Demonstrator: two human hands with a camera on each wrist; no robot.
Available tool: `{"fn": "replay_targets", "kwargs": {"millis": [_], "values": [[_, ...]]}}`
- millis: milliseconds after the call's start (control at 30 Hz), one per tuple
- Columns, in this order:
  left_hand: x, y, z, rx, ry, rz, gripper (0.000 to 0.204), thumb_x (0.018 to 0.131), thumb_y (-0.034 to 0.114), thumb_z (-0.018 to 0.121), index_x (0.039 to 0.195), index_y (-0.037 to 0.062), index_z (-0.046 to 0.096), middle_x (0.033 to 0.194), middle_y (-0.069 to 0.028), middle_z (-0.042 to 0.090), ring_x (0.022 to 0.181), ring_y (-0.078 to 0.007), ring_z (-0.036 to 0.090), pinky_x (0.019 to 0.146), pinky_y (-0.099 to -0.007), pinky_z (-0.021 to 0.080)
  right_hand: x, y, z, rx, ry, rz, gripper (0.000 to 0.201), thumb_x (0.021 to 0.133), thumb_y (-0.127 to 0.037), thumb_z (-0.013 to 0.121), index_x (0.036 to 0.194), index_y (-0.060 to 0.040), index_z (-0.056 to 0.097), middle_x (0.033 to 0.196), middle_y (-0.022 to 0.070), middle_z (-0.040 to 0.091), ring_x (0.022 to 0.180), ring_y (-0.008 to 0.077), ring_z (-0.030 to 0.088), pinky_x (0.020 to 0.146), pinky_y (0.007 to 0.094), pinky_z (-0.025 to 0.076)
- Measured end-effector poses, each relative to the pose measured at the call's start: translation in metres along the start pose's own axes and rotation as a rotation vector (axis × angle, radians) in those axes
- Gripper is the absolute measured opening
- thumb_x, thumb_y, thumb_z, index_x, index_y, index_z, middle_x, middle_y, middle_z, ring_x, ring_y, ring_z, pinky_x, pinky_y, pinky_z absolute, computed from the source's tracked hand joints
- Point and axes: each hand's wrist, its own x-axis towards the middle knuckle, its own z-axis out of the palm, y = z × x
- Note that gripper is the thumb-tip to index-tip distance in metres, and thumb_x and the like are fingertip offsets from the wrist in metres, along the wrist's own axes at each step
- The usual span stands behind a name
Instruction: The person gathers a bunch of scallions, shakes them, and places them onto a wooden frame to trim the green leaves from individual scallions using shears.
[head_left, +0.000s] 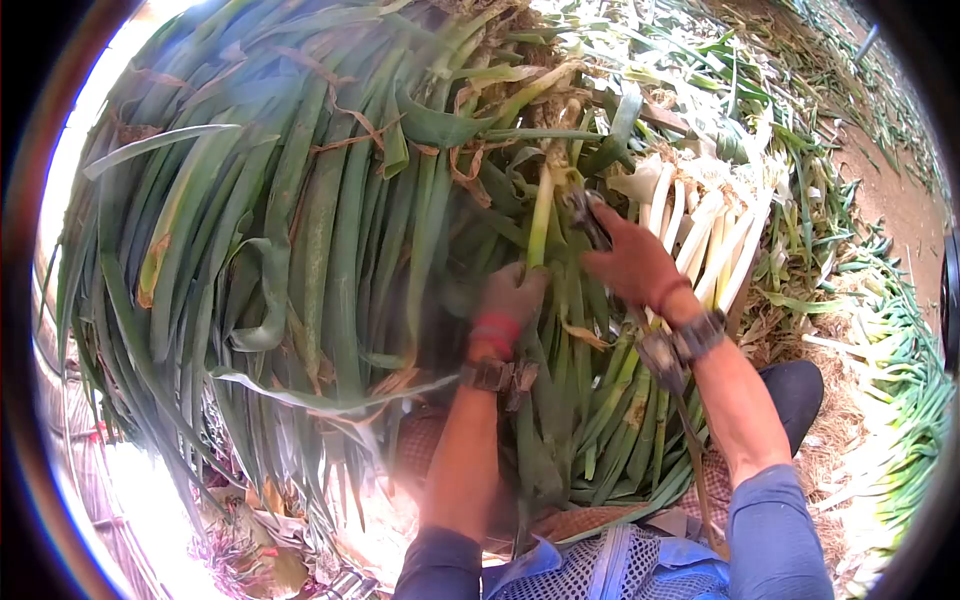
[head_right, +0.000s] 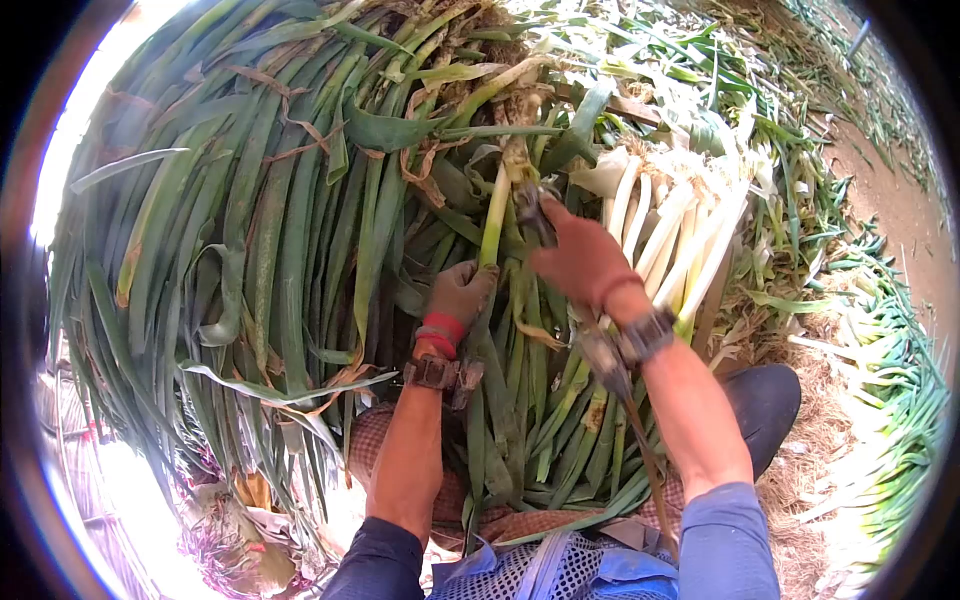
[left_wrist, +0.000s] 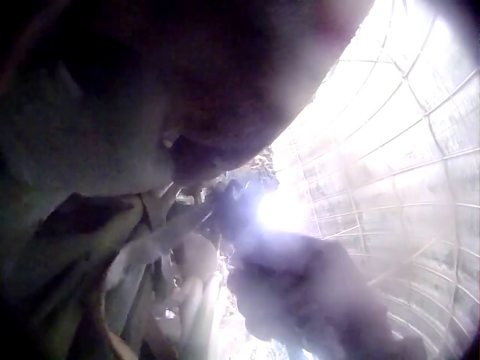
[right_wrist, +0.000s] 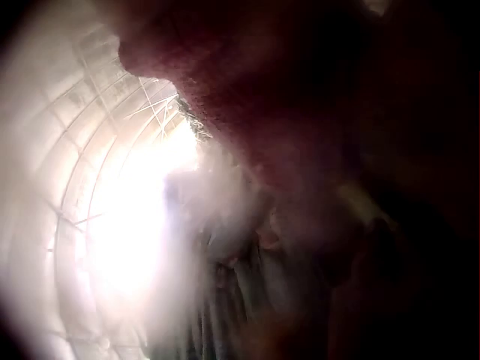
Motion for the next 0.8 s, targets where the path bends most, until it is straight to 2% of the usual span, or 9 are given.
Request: {"fn": "replay_targets", "kwargs": {"millis": [133,167,200,267,500,567,600,667,800], "values": [[-0.024,0.012,0.001,0.214,0.009,-0.061,0.038,0.100,0.041,0.071,0.110,0.0051,0.078,0.080,-0.0019,0.072,0.069,-0.0168,0.063,0.067,-0.0356,0.048,-0.081,0.002,0.008,0.020,-0.058,0.052,0.078,0.087,-0.033,0.070,0.156,-0.0057,0.048,0.102,0.0309,0.073,0.097,0.0451,0.073,0.090,0.0493,0.057],[-0.030,0.020,0.002,0.313,0.044,-0.056,0.039,0.100,0.045,0.070,0.111,0.0085,0.079,0.082,-0.0052,0.075,0.072,-0.0217,0.068,0.071,-0.0381,0.051,-0.094,0.009,0.018,0.059,-0.032,-0.034,0.079,0.086,-0.034,0.070,0.157,-0.0059,0.047,0.101,0.0309,0.073,0.097,0.0455,0.073,0.090,0.0496,0.057],[-0.032,0.020,0.003,0.314,0.042,-0.052,0.039,0.100,0.045,0.070,0.111,0.0085,0.079,0.082,-0.0052,0.075,0.072,-0.0217,0.068,0.071,-0.0381,0.051,-0.099,0.011,0.021,0.096,-0.007,-0.120,0.080,0.086,-0.034,0.070,0.157,-0.0060,0.046,0.100,0.0309,0.073,0.096,0.0459,0.073,0.089,0.0499,0.057],[-0.036,0.020,0.006,0.461,0.078,-0.074,0.040,0.099,0.049,0.067,0.114,0.0135,0.080,0.090,-0.0108,0.078,0.082,-0.0297,0.074,0.078,-0.0418,0.052,-0.092,0.010,0.022,0.054,-0.014,-0.099,0.080,0.087,-0.033,0.069,0.158,-0.0057,0.045,0.101,0.0306,0.073,0.097,0.0466,0.073,0.089,0.0511,0.057],[-0.045,0.004,0.014,0.492,0.136,-0.013,0.041,0.100,0.048,0.067,0.117,0.0123,0.078,0.089,-0.0126,0.077,0.082,-0.0321,0.074,0.076,-0.0420,0.052,0.010,0.020,0.014,-0.032,0.117,-0.016,0.078,0.088,-0.032,0.068,0.157,-0.0045,0.046,0.105,0.0308,0.074,0.099,0.0474,0.072,0.092,0.0518,0.057],[-0.050,0.012,0.014,0.471,0.045,-0.097,0.044,0.100,0.048,0.066,0.124,0.0128,0.075,0.099,-0.0142,0.078,0.091,-0.0346,0.074,0.081,-0.0424,0.053,0.024,0.026,0.010,-0.055,0.115,0.007,0.078,0.088,-0.033,0.069,0.157,-0.0055,0.047,0.106,0.0312,0.074,0.100,0.0472,0.073,0.093,0.0515,0.057],[-0.052,0.008,0.017,0.471,0.046,-0.095,0.044,0.100,0.048,0.066,0.124,0.0128,0.075,0.099,-0.0142,0.078,0.091,-0.0346,0.074,0.081,-0.0424,0.053,0.025,0.026,0.007,-0.076,0.113,0.028,0.078,0.088,-0.034,0.069,0.157,-0.0064,0.047,0.107,0.0316,0.074,0.101,0.0470,0.073,0.093,0.0511,0.057],[-0.059,0.000,0.022,0.492,0.116,-0.048,0.049,0.101,0.049,0.063,0.134,0.0130,0.071,0.114,-0.0164,0.078,0.103,-0.0369,0.074,0.089,-0.0439,0.054,0.010,0.030,0.006,-0.039,0.121,-0.032,0.079,0.087,-0.034,0.070,0.157,-0.0069,0.047,0.106,0.0318,0.074,0.101,0.0471,0.073,0.093,0.0511,0.057],[-0.073,0.020,0.029,0.457,0.127,-0.056,0.055,0.101,0.049,0.061,0.143,0.0145,0.066,0.126,-0.0176,0.075,0.114,-0.0380,0.071,0.096,-0.0452,0.053,-0.030,0.040,0.010,0.043,0.109,-0.104,0.081,0.086,-0.035,0.071,0.158,-0.0071,0.047,0.103,0.0313,0.074,0.099,0.0461,0.073,0.092,0.0505,0.056]]}}
